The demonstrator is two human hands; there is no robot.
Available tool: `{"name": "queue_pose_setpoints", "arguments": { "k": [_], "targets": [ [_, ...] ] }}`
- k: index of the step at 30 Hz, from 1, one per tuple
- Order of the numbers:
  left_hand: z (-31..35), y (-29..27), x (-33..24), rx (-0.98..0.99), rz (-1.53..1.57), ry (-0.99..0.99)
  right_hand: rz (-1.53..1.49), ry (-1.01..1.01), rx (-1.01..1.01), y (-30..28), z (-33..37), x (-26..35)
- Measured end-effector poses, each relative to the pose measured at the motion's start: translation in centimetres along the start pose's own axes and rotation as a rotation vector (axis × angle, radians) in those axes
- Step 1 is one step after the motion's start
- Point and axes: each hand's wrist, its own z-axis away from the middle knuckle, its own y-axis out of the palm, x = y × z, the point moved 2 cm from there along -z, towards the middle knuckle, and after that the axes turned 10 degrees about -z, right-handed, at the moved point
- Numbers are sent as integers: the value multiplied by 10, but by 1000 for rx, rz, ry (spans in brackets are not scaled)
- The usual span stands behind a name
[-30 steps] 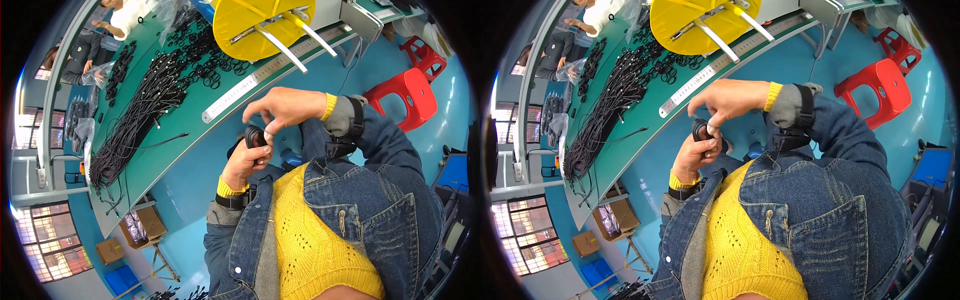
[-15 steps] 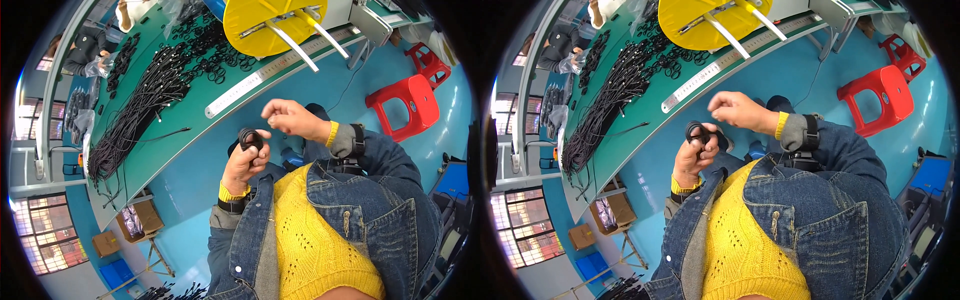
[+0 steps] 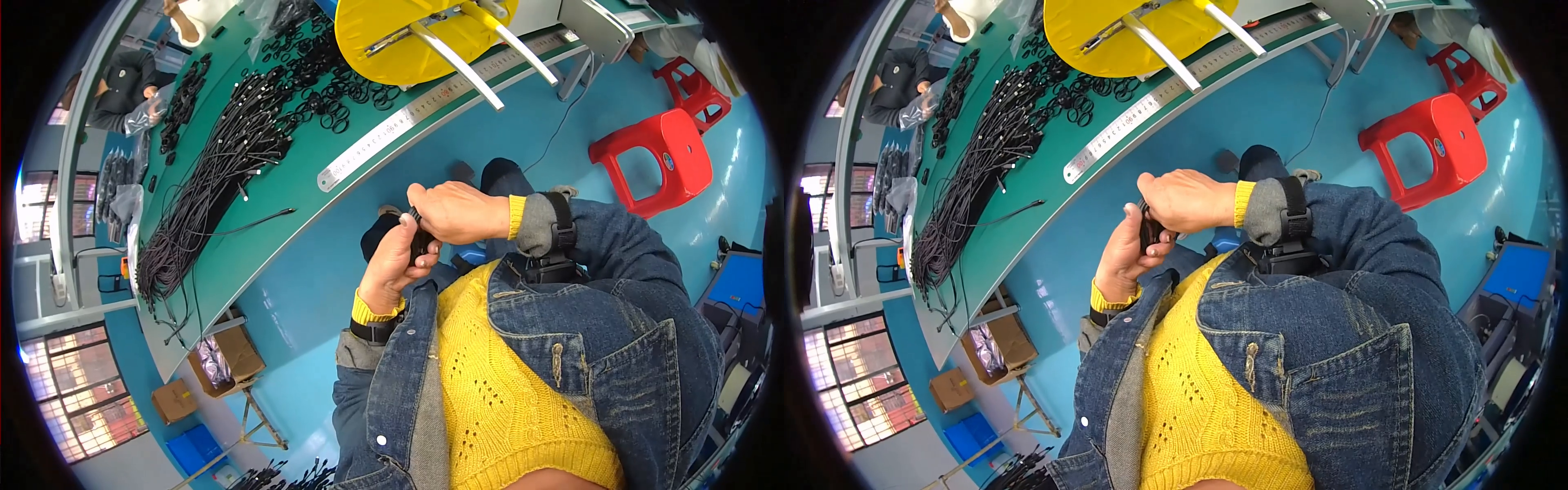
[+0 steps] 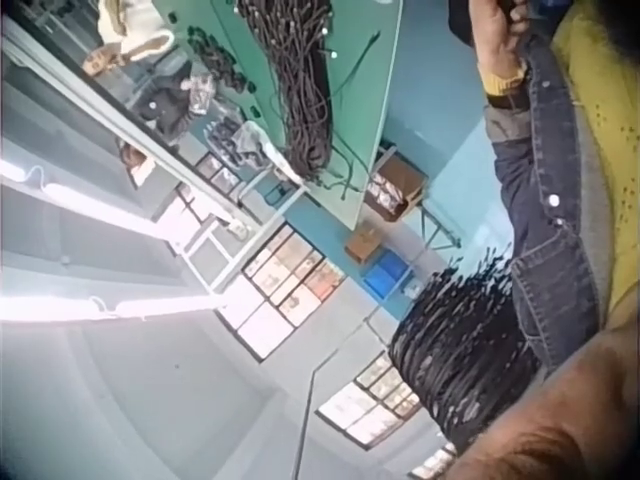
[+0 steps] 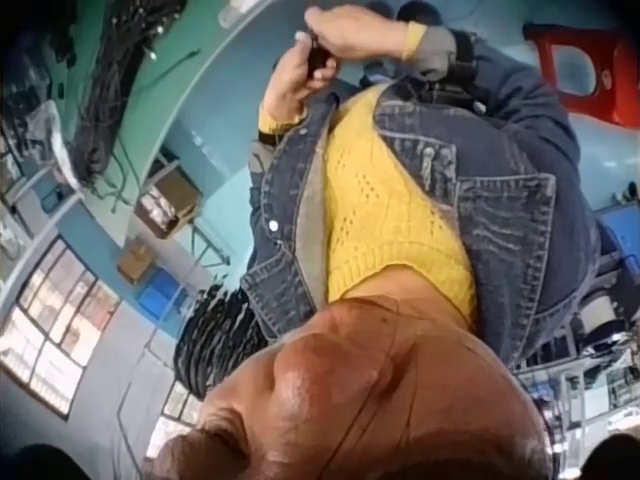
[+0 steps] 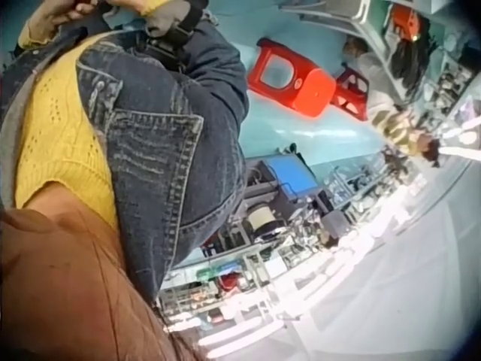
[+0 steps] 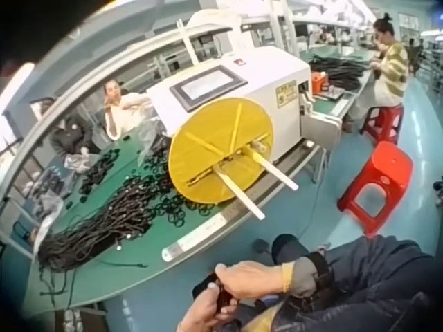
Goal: The person picks up a cable, winds it around the spindles of a machine, and removes the coiled cable. They then secure the coil with a rubber band and place it on the table, repeating the process.
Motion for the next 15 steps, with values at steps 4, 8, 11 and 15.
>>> {"name": "queue_pose_setpoints", "arguments": {
  "k": [4,8,11,15],
  "targets": [
    [-1,5,-1,8,53,-52,-40,-81,-45,1,4,-7],
    [4,10,-2,75,322,-18,-65,-137,-45,-1,4,-6],
    [7,13,0,23,309,23,-68,-139,-44,0,2,-11],
    [7,9,3,47,94,28,-67,-119,1,2,3,-14]
  ]
}}
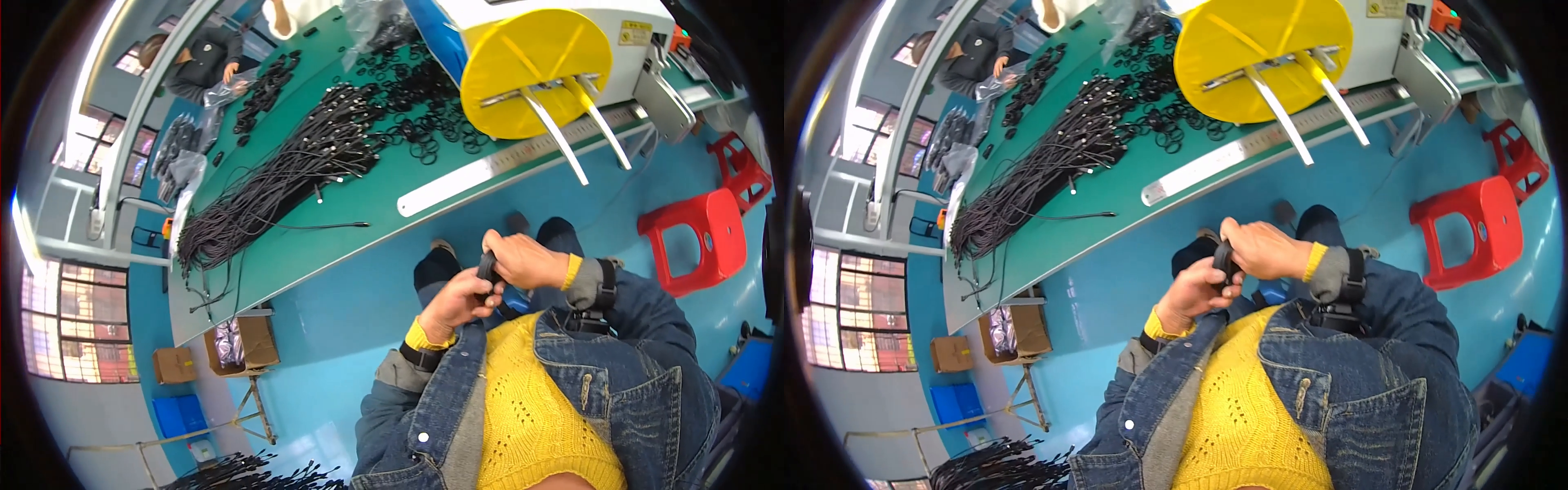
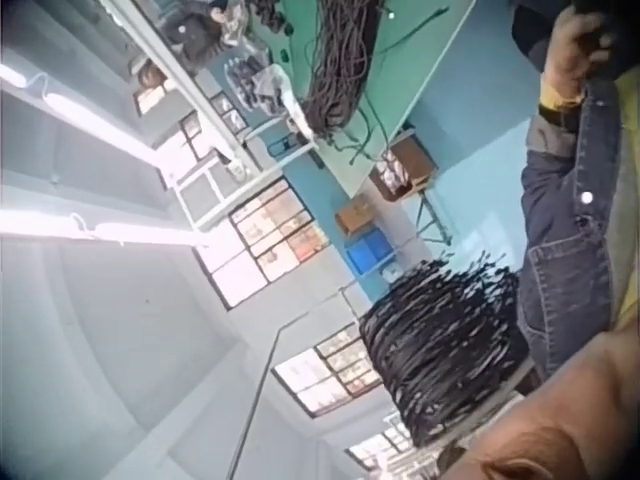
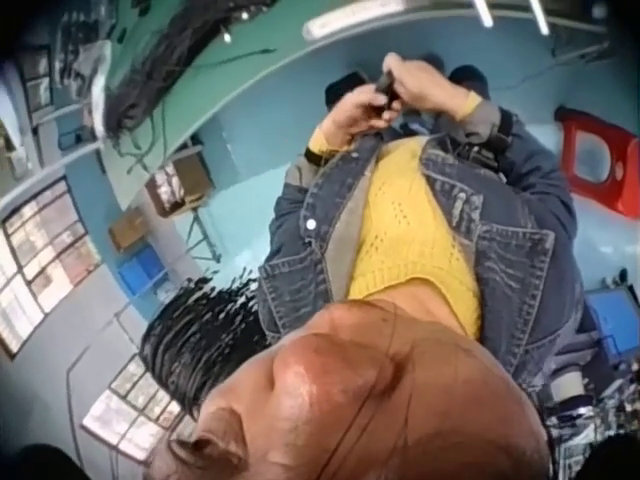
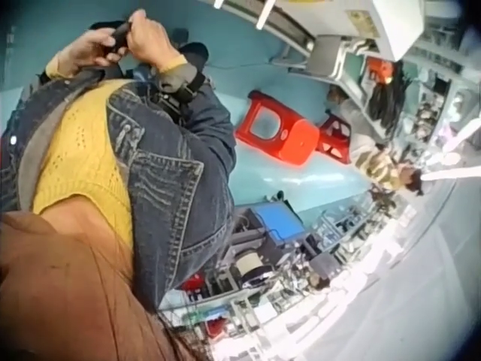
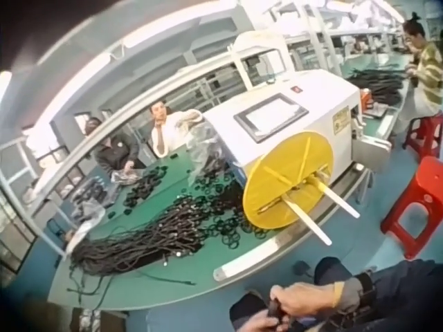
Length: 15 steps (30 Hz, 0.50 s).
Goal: The person picks up a cable, winds it around the spindles of a machine, and removes the coiled cable. They then secure the coil with a rubber band and place it on the table, repeating the process.
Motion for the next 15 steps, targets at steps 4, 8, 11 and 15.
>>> {"name": "queue_pose_setpoints", "arguments": {
  "k": [4,8,11,15],
  "targets": [
    [-3,0,10,-137,-565,66,-48,14,76,-1,-2,9],
    [-14,8,5,-515,-1104,335,-96,75,51,4,-7,19],
    [-23,-1,9,-662,-1435,352,17,133,-135,22,-15,8],
    [-26,-37,24,-612,-1609,461,100,126,-130,33,-24,-6]
  ]
}}
